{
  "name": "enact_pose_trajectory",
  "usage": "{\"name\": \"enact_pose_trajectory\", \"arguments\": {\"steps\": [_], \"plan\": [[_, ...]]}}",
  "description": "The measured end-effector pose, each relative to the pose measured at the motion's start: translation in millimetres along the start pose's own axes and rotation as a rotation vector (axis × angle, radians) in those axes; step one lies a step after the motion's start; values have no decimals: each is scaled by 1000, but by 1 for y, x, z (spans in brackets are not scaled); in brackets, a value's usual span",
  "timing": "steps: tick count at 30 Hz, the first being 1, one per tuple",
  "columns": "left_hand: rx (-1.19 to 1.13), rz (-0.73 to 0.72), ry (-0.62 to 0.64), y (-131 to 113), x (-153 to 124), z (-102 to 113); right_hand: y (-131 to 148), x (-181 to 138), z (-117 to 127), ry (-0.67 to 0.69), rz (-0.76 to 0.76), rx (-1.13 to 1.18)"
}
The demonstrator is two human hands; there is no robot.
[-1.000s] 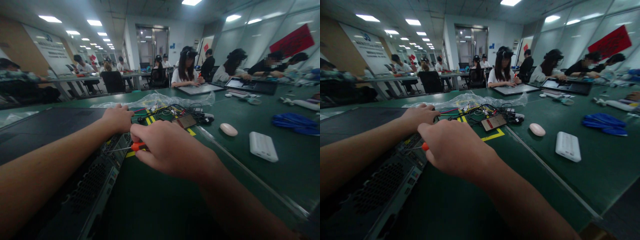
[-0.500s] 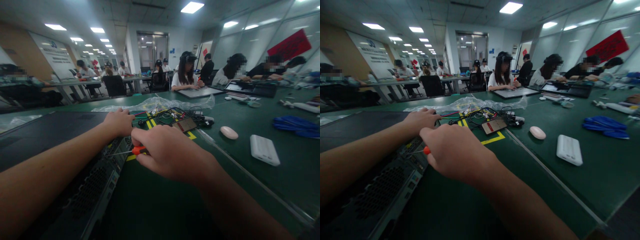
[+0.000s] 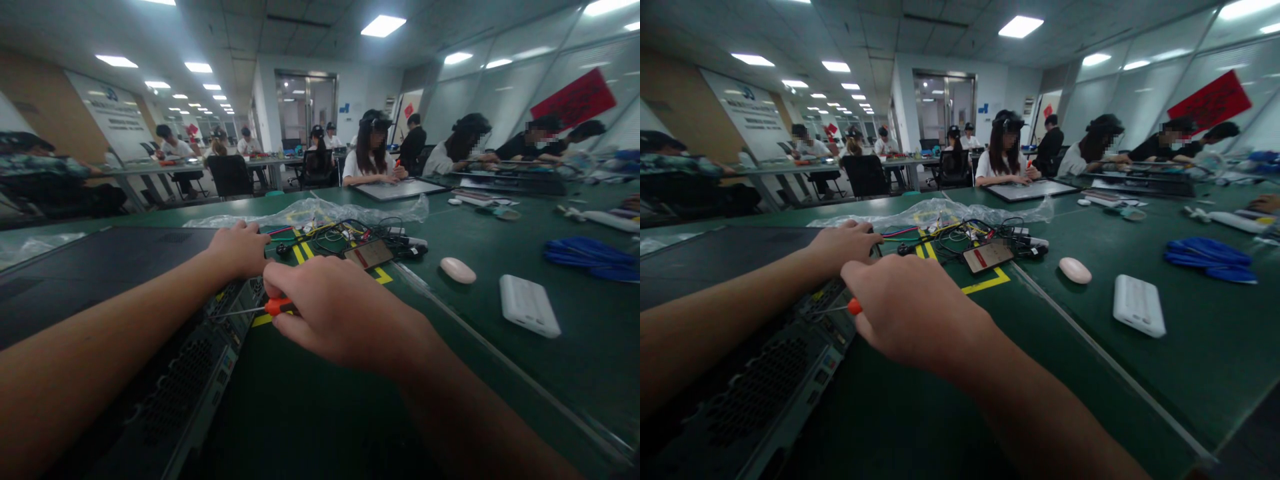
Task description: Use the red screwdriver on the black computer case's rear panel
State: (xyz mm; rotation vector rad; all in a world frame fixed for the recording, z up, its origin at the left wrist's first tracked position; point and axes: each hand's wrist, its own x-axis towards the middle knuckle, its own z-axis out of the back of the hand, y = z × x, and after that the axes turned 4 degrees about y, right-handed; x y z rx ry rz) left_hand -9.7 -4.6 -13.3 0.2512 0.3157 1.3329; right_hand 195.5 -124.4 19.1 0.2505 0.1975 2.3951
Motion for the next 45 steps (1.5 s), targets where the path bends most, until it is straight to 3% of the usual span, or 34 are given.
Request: {"name": "enact_pose_trajectory", "arguments": {"steps": [13,24,45], "plan": [[2,-1,-10,-1,-2,1,1,-1,0,-4,-9,-7],[2,-15,-13,0,0,-1,7,-2,4,70,-81,-36],[-31,0,18,-2,-7,7,1,-4,-5,24,-41,132]]}}
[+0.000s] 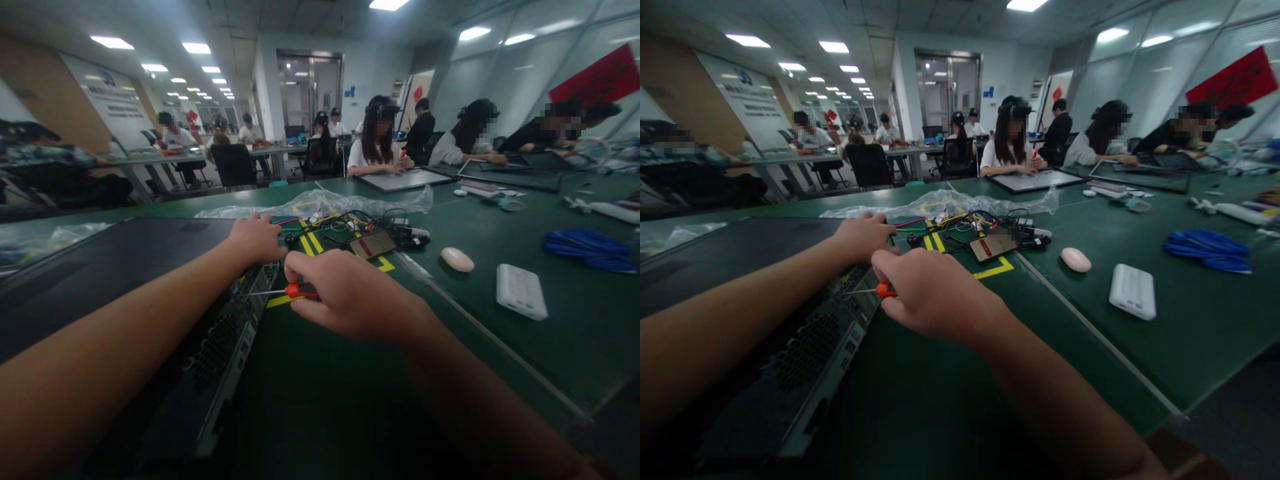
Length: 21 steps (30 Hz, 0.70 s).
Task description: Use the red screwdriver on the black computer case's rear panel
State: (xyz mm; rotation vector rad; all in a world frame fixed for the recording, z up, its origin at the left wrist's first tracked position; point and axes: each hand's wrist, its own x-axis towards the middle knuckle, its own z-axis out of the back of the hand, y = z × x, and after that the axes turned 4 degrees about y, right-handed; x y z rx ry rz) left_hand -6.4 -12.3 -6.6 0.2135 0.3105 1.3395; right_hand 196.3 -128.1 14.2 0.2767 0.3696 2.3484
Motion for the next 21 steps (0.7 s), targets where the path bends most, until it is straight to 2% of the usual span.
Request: {"name": "enact_pose_trajectory", "arguments": {"steps": [9,21], "plan": [[-24,-3,-15,4,4,-4,3,3,-1,-51,43,-87],[-7,7,-2,6,10,-8,5,4,1,-33,54,-129]]}}
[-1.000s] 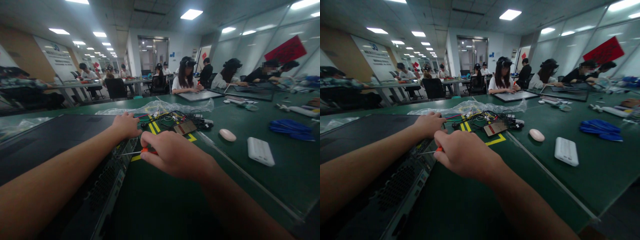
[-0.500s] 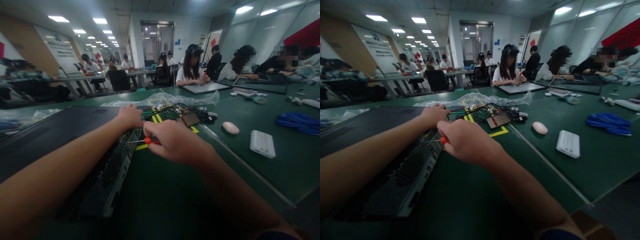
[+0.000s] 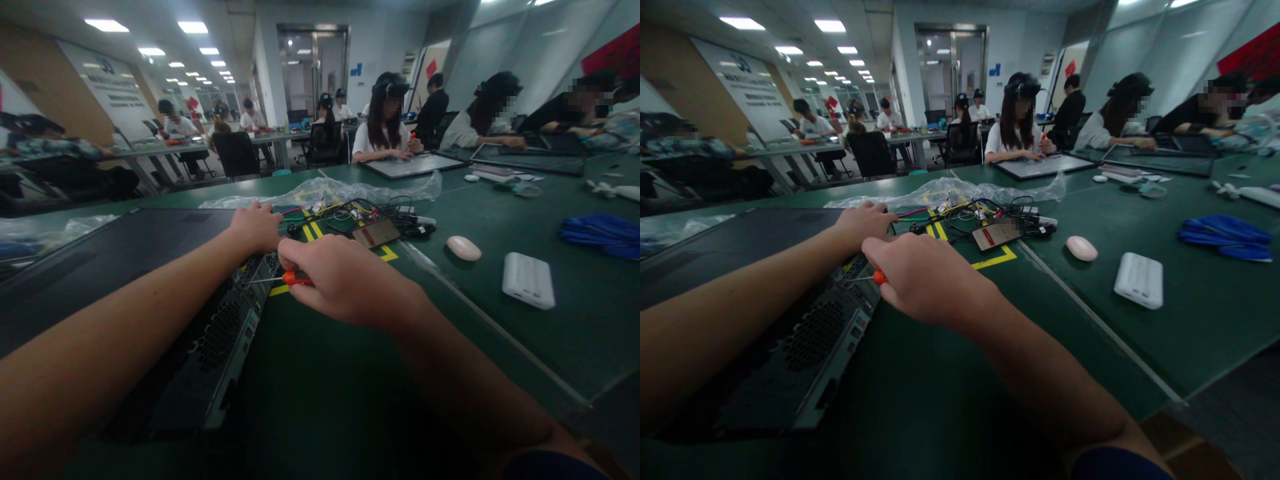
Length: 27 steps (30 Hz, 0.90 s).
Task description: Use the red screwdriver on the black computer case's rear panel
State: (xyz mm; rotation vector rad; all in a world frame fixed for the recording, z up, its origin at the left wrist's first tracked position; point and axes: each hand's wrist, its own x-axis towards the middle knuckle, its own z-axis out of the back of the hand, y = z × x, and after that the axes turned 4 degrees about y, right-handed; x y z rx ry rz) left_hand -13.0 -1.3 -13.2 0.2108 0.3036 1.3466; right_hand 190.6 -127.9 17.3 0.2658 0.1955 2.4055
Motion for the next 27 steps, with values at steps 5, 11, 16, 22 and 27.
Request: {"name": "enact_pose_trajectory", "arguments": {"steps": [5,11,16,22,27], "plan": [[8,6,-15,2,2,-5,-2,0,0,1,21,-5],[56,15,7,3,3,-5,-9,1,-3,-33,97,39],[57,24,48,3,4,-1,-16,2,-6,-48,128,91],[44,55,55,0,3,0,-21,6,-9,-63,167,148],[-15,84,13,0,5,-4,-17,5,-4,-25,134,134]]}}
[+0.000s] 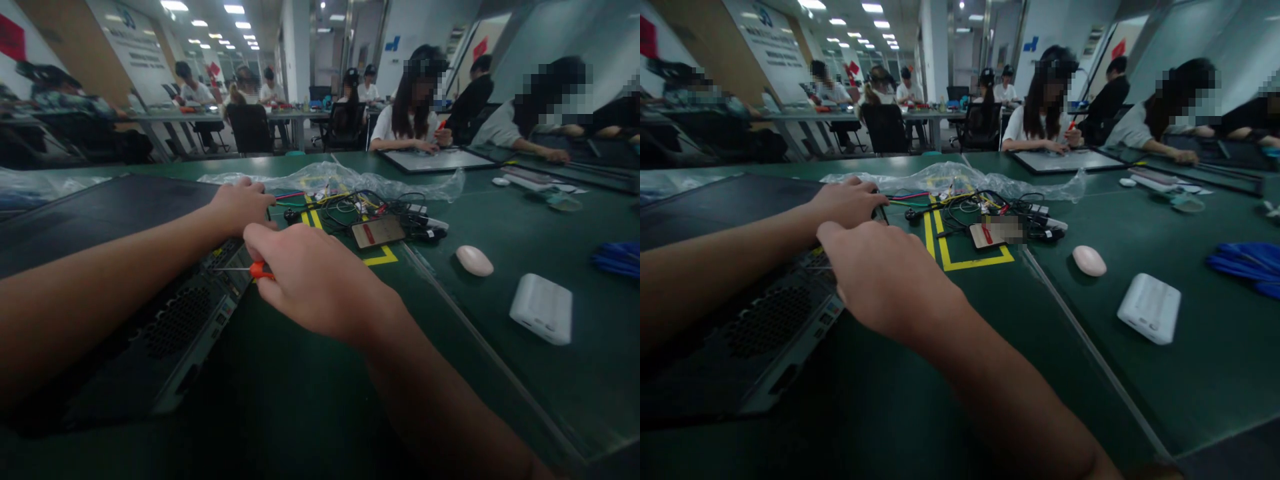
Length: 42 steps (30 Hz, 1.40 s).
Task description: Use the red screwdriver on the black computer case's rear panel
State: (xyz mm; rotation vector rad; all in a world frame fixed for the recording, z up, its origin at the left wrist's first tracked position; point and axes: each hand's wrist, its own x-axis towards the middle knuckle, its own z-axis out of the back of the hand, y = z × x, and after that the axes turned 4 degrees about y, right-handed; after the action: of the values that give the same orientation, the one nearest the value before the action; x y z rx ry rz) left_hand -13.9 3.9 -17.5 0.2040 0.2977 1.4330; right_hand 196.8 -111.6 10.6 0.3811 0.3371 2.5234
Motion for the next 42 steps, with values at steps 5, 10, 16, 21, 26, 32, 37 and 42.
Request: {"name": "enact_pose_trajectory", "arguments": {"steps": [5,10,16,21,26,32,37,42], "plan": [[13,-23,-22,2,4,-5,8,1,4,60,-102,-26],[-11,-38,-44,0,0,-2,16,0,5,74,-167,-47],[5,-58,-46,-2,-7,4,24,-3,3,175,-201,-196],[34,-65,-55,-2,-8,5,26,-3,-2,234,-204,-283],[26,-68,-61,-2,-7,4,26,-2,-3,187,-194,-253],[-19,-67,-48,-3,-7,6,27,0,-6,147,-225,-219],[-83,-81,-76,-2,-4,4,24,-1,-8,140,-233,-261],[-107,-87,-76,-3,4,1,18,-4,-11,114,-197,-287]]}}
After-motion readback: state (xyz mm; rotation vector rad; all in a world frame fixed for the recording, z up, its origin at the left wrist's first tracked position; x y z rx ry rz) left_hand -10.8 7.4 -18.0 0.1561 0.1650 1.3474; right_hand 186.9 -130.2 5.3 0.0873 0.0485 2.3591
